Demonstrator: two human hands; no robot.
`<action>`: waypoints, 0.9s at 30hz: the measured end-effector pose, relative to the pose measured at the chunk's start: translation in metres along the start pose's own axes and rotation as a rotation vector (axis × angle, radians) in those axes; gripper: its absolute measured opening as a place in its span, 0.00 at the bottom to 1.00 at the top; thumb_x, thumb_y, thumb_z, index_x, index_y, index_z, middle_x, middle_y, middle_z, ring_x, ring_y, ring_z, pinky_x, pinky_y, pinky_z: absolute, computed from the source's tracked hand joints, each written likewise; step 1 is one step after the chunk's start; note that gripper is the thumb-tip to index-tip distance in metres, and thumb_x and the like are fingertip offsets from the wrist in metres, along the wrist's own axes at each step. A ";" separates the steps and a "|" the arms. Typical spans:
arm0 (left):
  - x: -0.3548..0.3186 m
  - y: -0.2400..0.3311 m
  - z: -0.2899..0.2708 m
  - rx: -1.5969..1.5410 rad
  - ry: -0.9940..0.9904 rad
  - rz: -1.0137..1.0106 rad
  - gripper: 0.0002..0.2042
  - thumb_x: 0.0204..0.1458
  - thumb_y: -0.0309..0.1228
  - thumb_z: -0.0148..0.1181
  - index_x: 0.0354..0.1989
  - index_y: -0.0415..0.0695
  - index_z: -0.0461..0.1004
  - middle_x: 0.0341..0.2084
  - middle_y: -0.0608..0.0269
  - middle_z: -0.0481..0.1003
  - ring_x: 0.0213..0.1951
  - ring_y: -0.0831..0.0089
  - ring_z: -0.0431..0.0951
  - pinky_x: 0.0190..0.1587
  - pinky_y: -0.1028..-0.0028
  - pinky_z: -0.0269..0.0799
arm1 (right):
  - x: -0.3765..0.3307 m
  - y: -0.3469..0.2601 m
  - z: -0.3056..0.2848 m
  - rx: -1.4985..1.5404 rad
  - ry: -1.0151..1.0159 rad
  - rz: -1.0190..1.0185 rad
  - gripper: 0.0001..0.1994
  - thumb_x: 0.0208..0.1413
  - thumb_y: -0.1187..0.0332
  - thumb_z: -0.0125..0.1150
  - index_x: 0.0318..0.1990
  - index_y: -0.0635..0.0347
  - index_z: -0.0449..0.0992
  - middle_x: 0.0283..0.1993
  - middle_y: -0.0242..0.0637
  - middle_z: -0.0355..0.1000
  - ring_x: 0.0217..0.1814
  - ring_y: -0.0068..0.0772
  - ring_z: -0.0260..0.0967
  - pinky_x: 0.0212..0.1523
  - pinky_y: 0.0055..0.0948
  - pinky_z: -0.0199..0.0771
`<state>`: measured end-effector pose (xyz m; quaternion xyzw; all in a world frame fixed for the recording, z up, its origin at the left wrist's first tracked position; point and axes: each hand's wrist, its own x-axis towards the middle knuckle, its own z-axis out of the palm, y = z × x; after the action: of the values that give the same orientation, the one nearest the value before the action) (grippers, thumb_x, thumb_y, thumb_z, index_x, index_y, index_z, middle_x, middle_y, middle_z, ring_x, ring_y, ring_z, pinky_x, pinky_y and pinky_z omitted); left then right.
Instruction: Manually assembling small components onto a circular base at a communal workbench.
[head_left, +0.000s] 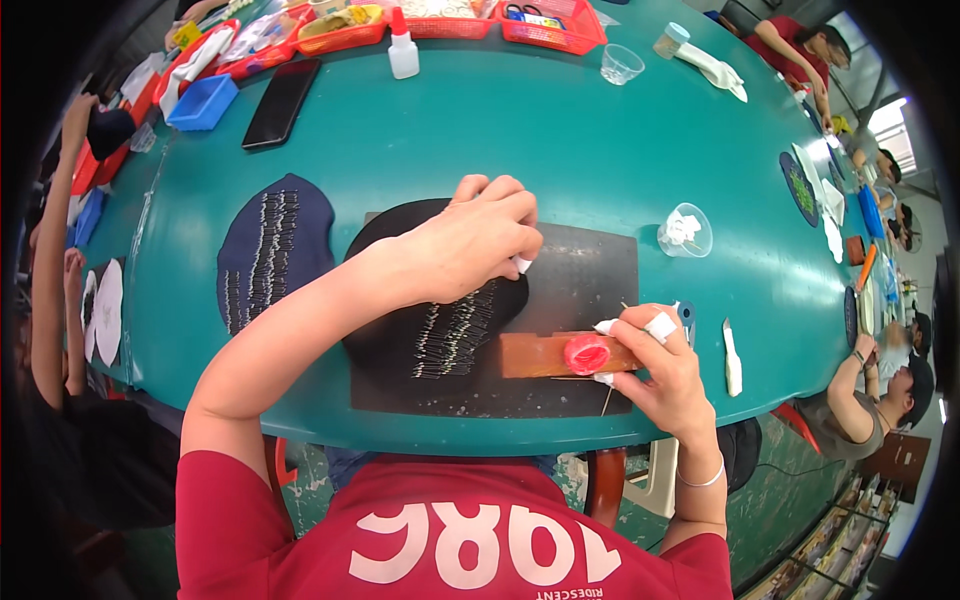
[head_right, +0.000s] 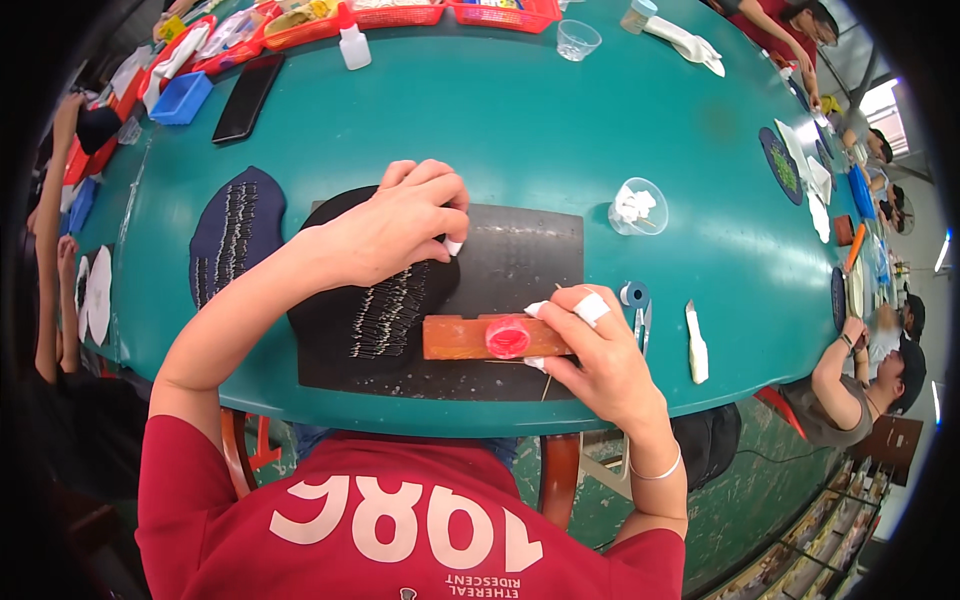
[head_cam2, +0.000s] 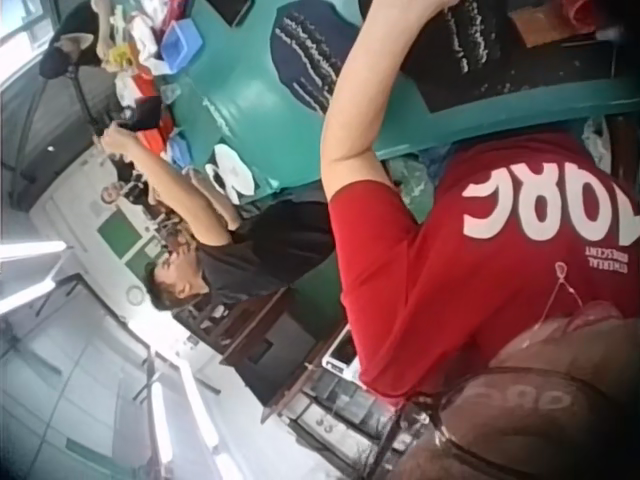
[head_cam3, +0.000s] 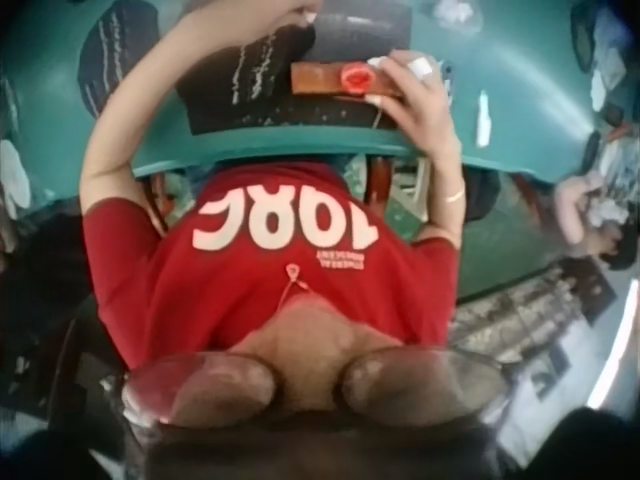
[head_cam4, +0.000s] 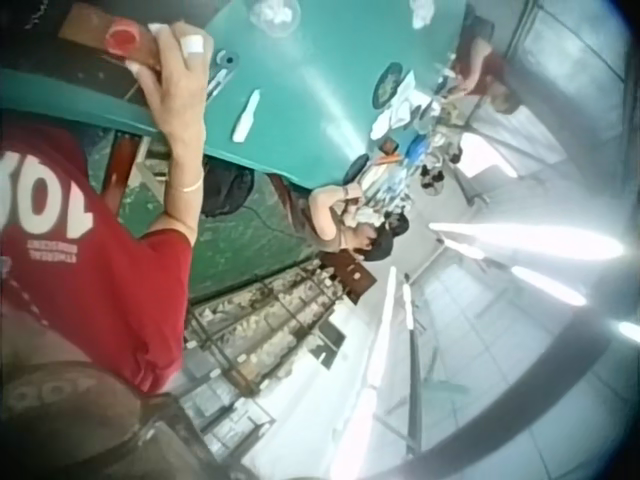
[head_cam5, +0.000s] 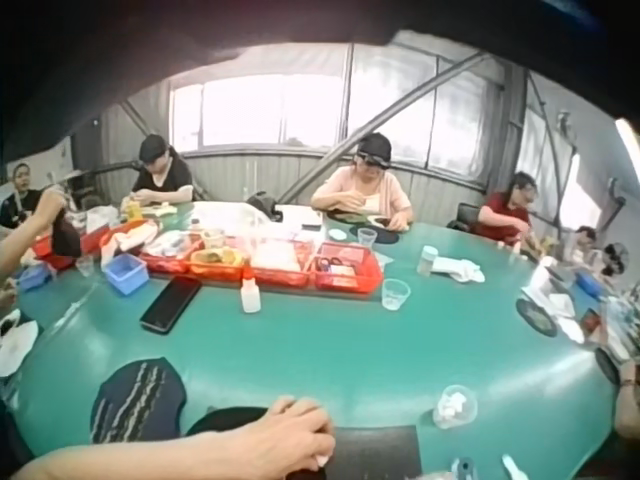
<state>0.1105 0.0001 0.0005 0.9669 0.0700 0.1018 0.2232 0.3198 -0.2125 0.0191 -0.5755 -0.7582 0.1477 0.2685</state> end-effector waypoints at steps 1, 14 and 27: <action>0.001 0.001 0.000 0.000 -0.014 0.003 0.07 0.48 0.26 0.65 0.33 0.44 0.73 0.41 0.62 0.68 0.53 0.63 0.64 0.58 0.61 0.55 | -0.001 0.000 -0.002 -0.002 0.015 0.026 0.29 0.30 0.80 0.73 0.48 0.65 0.75 0.47 0.43 0.68 0.50 0.48 0.66 0.48 0.40 0.70; 0.017 0.000 0.011 0.004 0.016 -0.005 0.06 0.49 0.27 0.64 0.33 0.44 0.74 0.40 0.62 0.68 0.54 0.63 0.64 0.59 0.59 0.54 | -0.014 -0.035 0.004 0.102 0.043 -0.006 0.28 0.25 0.76 0.76 0.43 0.66 0.77 0.42 0.41 0.70 0.46 0.48 0.68 0.44 0.41 0.71; 0.030 0.007 0.021 0.022 0.068 -0.091 0.06 0.48 0.26 0.65 0.33 0.42 0.76 0.40 0.59 0.69 0.53 0.62 0.65 0.58 0.59 0.54 | 0.005 -0.058 0.044 0.110 -0.001 -0.139 0.32 0.25 0.74 0.75 0.47 0.71 0.75 0.43 0.43 0.68 0.44 0.49 0.68 0.43 0.41 0.72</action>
<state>0.1454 -0.0094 -0.0096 0.9611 0.1227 0.1237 0.2144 0.2473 -0.2209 0.0152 -0.5057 -0.7872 0.1704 0.3092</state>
